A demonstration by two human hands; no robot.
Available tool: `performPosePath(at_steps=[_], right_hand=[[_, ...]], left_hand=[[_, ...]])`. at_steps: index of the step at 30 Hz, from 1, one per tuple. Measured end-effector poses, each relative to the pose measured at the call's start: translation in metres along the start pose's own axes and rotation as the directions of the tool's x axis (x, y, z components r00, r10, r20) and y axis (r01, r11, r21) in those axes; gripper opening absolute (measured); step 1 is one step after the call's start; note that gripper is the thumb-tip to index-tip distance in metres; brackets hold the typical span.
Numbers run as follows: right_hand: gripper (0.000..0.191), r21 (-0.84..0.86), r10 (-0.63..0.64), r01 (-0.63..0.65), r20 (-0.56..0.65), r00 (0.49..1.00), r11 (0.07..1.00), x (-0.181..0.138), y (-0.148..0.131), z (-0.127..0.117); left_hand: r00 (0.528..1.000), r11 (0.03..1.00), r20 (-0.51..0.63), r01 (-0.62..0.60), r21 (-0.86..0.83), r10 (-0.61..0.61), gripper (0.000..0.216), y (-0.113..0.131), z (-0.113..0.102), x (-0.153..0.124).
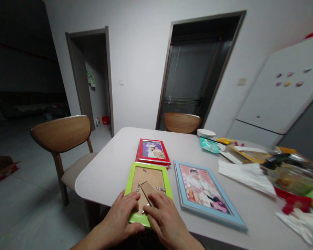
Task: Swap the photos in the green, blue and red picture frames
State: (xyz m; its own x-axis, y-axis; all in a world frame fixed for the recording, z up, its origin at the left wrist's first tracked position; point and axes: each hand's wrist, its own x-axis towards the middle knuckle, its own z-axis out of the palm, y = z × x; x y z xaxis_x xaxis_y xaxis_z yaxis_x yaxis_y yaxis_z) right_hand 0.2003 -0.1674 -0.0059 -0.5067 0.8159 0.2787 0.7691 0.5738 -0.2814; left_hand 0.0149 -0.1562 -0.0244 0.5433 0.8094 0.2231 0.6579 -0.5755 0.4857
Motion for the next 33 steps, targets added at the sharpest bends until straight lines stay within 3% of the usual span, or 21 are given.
performPosePath(at_steps=[7, 11, 13, 16, 18, 22, 28, 33], right_hand=[[0.03, -0.001, -0.06, 0.06, 0.106, 0.993, 0.998, -0.007, -0.009, -0.008], [0.035, 0.027, -0.065, 0.063, 0.1, 0.993, 0.998, -0.01, 0.0, -0.005], [0.037, 0.011, 0.009, -0.009, 0.028, 1.0, 1.0, -0.007, 0.011, -0.002], [0.034, -0.077, 0.22, -0.228, -0.099, 0.97, 0.971, 0.004, 0.032, 0.0], [0.03, -0.138, 0.301, -0.313, -0.1, 0.948, 0.94, 0.012, 0.043, 0.0], [0.032, -0.157, 0.334, -0.336, -0.041, 0.942, 0.928, 0.026, 0.054, -0.001], [0.027, -0.132, 0.376, -0.381, -0.065, 0.924, 0.915, 0.035, 0.057, 0.002], [0.023, -0.07, 0.327, -0.33, -0.057, 0.943, 0.941, 0.03, 0.058, 0.001]], left_hand=[[0.999, 1.0, -0.033, 0.016, -0.021, -0.017, 0.046, -0.002, 0.003, 0.0], [0.999, 1.0, -0.033, 0.012, -0.012, -0.013, 0.042, -0.001, 0.002, 0.0], [1.0, 1.0, -0.022, 0.013, -0.003, -0.013, 0.041, 0.0, 0.001, 0.001], [1.0, 1.0, -0.017, 0.018, 0.002, -0.018, 0.039, 0.001, 0.0, 0.001], [1.0, 1.0, -0.019, 0.019, 0.0, -0.019, 0.038, 0.002, -0.001, 0.001], [1.0, 1.0, -0.006, 0.024, 0.006, -0.024, 0.037, 0.003, -0.002, 0.001], [0.999, 0.999, 0.018, 0.034, 0.01, -0.034, 0.04, 0.003, -0.003, 0.001], [0.999, 0.999, -0.006, 0.04, -0.001, -0.04, 0.04, 0.002, 0.0, 0.001]])
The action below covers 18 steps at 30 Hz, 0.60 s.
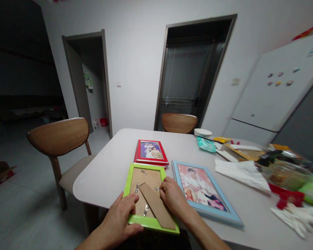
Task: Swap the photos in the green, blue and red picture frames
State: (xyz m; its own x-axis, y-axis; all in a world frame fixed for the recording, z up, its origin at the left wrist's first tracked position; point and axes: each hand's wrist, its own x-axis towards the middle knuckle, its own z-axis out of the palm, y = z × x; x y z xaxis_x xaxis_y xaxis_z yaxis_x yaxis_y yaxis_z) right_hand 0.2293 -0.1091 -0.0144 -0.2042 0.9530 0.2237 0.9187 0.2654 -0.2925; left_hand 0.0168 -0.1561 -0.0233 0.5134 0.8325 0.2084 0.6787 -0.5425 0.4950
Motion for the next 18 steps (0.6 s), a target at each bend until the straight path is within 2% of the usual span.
performPosePath(at_steps=[4, 8, 14, 18], right_hand=[[0.024, 0.036, -0.021, 0.021, 0.0, 1.0, 0.999, -0.005, 0.0, -0.003], [0.029, 0.043, -0.056, 0.057, -0.013, 0.998, 0.997, -0.002, -0.017, -0.002], [0.025, 0.026, -0.173, 0.174, -0.018, 0.985, 0.984, 0.02, -0.056, 0.019], [0.025, -0.011, -0.206, 0.206, -0.017, 0.978, 0.978, 0.029, -0.066, 0.032]], left_hand=[[0.999, 1.0, -0.03, -0.016, -0.004, 0.015, 0.038, -0.001, 0.0, 0.0], [0.998, 0.999, -0.053, -0.043, -0.014, 0.042, 0.038, -0.001, 0.0, 0.0], [0.997, 0.999, -0.07, -0.035, -0.016, 0.034, 0.035, -0.002, 0.005, -0.001], [0.995, 0.999, -0.093, -0.021, -0.024, 0.019, 0.035, -0.003, 0.006, -0.002]])
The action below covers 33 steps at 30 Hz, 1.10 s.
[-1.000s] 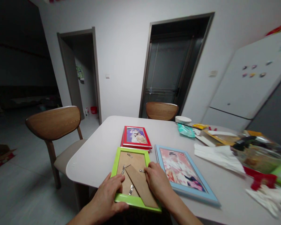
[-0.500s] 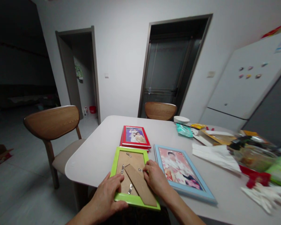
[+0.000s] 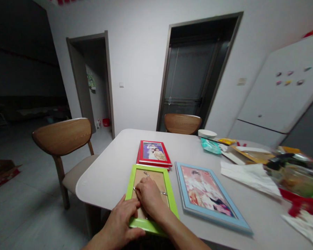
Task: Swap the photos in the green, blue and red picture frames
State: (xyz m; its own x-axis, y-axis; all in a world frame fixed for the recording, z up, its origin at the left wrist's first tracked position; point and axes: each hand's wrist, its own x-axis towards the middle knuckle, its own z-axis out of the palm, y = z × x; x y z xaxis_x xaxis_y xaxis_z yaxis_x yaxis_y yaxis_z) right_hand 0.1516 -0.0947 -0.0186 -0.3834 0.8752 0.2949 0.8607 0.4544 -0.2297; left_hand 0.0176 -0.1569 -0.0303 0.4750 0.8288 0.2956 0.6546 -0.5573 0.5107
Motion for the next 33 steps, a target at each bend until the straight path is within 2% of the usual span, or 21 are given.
performPosePath(at_steps=[3, 8, 12, 14, 16, 18, 21, 27, 33], right_hand=[[0.026, -0.003, -0.028, 0.028, 0.023, 0.999, 1.0, 0.0, -0.001, 0.002], [0.025, -0.032, -0.166, 0.17, 0.097, 0.981, 0.985, -0.002, -0.001, -0.002], [0.026, -0.048, -0.194, 0.203, 0.149, 0.97, 0.978, -0.001, 0.0, -0.007], [0.023, -0.019, -0.121, 0.125, 0.135, 0.983, 0.992, 0.004, 0.005, -0.01], [0.02, -0.006, 0.016, -0.016, 0.074, 0.997, 1.0, 0.011, 0.014, -0.011], [0.022, -0.02, 0.151, -0.15, 0.014, 0.989, 0.988, 0.022, 0.027, -0.01], [0.023, -0.028, 0.279, -0.279, -0.014, 0.96, 0.96, 0.038, 0.044, -0.003], [0.017, -0.002, 0.415, -0.415, -0.022, 0.91, 0.91, 0.054, 0.058, 0.009], [0.01, 0.055, 0.478, -0.475, -0.053, 0.877, 0.878, 0.055, 0.063, 0.009]], left_hand=[[1.0, 1.0, -0.013, -0.01, -0.012, 0.01, 0.035, 0.0, -0.001, -0.001], [1.0, 0.999, -0.012, -0.013, -0.031, 0.013, 0.036, 0.0, -0.002, -0.002], [1.0, 0.999, -0.011, -0.008, -0.038, 0.008, 0.037, 0.0, -0.002, -0.002], [1.0, 0.999, -0.013, -0.009, -0.04, 0.008, 0.038, 0.0, -0.002, -0.001], [1.0, 0.999, -0.021, -0.008, -0.043, 0.007, 0.04, 0.0, -0.003, -0.001], [1.0, 0.999, -0.019, -0.005, -0.046, 0.004, 0.04, 0.001, -0.004, 0.0], [1.0, 0.999, -0.008, 0.004, -0.042, -0.005, 0.039, 0.004, -0.007, 0.001], [0.999, 0.998, 0.024, 0.044, -0.04, -0.043, 0.055, 0.009, -0.008, -0.003], [0.998, 1.0, 0.056, 0.02, -0.007, -0.02, 0.045, 0.004, -0.006, -0.006]])
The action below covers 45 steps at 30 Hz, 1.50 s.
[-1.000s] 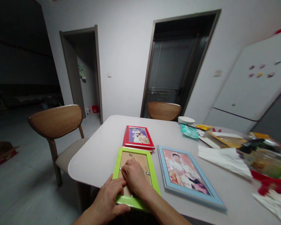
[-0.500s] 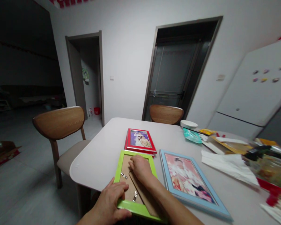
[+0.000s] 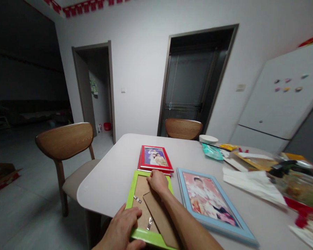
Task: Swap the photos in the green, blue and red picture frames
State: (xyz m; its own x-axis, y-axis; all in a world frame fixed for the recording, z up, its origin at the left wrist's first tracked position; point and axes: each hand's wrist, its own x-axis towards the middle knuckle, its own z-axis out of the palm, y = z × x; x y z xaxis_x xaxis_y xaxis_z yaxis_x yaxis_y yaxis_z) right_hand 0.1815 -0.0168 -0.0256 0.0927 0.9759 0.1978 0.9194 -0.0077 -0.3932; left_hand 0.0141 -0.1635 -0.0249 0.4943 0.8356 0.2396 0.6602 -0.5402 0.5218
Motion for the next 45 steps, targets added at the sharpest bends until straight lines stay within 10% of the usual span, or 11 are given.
performPosePath(at_steps=[11, 16, 20, 24, 27, 30, 34, 39, 45], right_hand=[[0.026, 0.366, -0.071, 0.089, -0.062, 0.996, 0.926, -0.017, 0.015, -0.022], [0.035, 0.542, 0.026, 0.049, -0.13, 0.991, 0.839, -0.046, 0.038, -0.061], [0.037, 0.85, 0.208, -0.099, -0.013, 0.978, 0.518, -0.083, 0.032, -0.067], [0.037, 0.94, 0.011, -0.332, 0.332, 0.943, 0.076, -0.116, -0.004, -0.046], [0.035, 0.955, 0.032, -0.278, 0.283, 0.959, -0.106, -0.122, -0.016, -0.042], [0.044, 0.992, 0.22, -0.125, 0.121, 0.968, 0.003, -0.11, 0.005, -0.064], [0.053, 0.875, 0.384, -0.233, 0.059, 0.922, 0.424, -0.084, 0.076, -0.113], [0.053, 0.395, 0.415, -0.378, -0.009, 0.91, 0.837, -0.066, 0.156, -0.148], [0.044, 0.165, 0.375, -0.366, -0.024, 0.927, 0.916, -0.061, 0.191, -0.132]], left_hand=[[0.974, 0.975, 0.221, -0.091, 0.201, 0.045, 0.042, 0.018, 0.012, 0.019], [0.994, 0.994, 0.069, -0.094, 0.052, 0.09, 0.044, 0.021, -0.002, 0.018], [0.981, 0.954, -0.193, -0.069, -0.293, 0.012, 0.019, 0.042, -0.027, 0.018], [0.931, 0.748, -0.337, -0.124, -0.652, -0.139, 0.019, 0.07, -0.021, 0.026], [0.918, 0.645, -0.373, -0.206, -0.736, -0.133, 0.02, 0.081, -0.009, 0.039], [0.901, 0.561, -0.411, -0.269, -0.783, -0.141, 0.039, 0.083, -0.008, 0.056], [0.948, 0.443, -0.303, -0.23, -0.866, -0.1, 0.045, 0.083, -0.003, 0.081], [0.998, 0.71, -0.032, 0.016, -0.704, -0.054, 0.026, 0.082, 0.043, 0.097], [0.997, 0.874, -0.03, 0.049, -0.484, -0.073, 0.039, 0.081, 0.063, 0.107]])
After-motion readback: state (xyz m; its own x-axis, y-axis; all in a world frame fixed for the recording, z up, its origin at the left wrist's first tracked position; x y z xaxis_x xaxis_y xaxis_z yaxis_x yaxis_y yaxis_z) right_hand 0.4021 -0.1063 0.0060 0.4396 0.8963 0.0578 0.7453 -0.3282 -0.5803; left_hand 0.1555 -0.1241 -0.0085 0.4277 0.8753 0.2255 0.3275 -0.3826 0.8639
